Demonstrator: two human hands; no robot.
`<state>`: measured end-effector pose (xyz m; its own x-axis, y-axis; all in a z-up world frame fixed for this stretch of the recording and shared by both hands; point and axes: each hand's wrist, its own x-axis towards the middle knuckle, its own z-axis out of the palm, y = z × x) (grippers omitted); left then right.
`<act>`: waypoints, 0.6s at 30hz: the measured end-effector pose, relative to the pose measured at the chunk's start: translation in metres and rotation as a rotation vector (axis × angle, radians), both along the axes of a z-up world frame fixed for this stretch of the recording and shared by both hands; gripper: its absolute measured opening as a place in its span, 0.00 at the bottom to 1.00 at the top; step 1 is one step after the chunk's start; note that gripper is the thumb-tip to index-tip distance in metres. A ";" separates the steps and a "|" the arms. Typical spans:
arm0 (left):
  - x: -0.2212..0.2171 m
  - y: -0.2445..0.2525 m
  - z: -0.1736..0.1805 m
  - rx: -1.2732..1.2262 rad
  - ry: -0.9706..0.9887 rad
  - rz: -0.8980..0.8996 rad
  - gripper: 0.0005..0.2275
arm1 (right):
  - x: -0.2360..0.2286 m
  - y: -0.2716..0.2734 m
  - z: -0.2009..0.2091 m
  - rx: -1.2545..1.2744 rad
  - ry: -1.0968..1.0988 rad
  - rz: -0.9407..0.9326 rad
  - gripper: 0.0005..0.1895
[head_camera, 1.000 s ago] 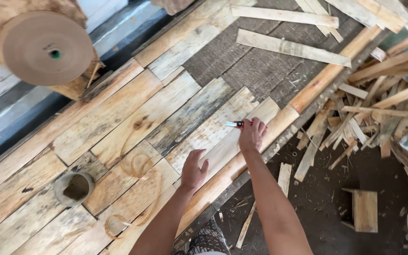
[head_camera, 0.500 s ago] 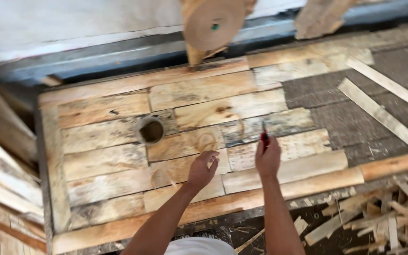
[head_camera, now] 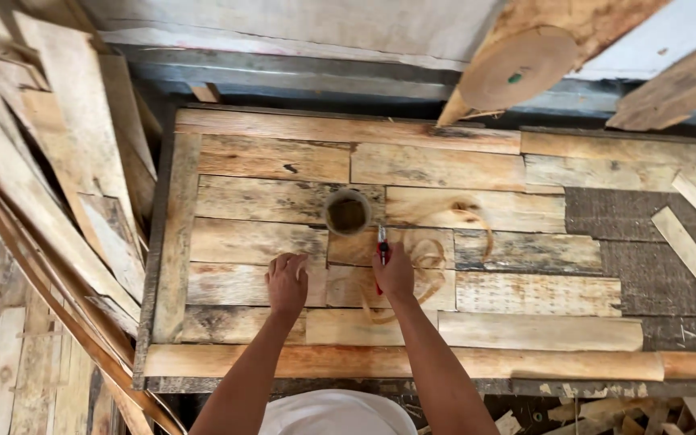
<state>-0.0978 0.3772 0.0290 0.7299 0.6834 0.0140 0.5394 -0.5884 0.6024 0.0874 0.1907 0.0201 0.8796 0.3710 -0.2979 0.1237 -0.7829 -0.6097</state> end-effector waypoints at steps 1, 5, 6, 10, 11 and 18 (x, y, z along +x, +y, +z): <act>-0.005 0.007 -0.003 -0.002 -0.005 0.009 0.14 | 0.000 0.003 -0.002 -0.002 -0.005 0.009 0.22; -0.023 0.024 -0.016 -0.019 0.113 -0.109 0.18 | -0.010 0.007 -0.005 0.001 -0.113 -0.025 0.21; -0.022 0.027 -0.019 0.016 0.107 -0.150 0.19 | -0.010 0.008 -0.003 0.000 -0.107 -0.044 0.21; -0.022 0.029 -0.044 0.055 0.149 -0.210 0.20 | -0.019 0.020 0.011 0.041 -0.317 -0.018 0.21; -0.021 0.030 -0.051 0.076 0.208 -0.220 0.21 | -0.023 0.025 0.017 0.059 -0.440 0.001 0.19; -0.015 0.035 -0.032 -0.048 0.371 -0.117 0.33 | -0.055 0.071 -0.004 0.233 0.041 0.091 0.18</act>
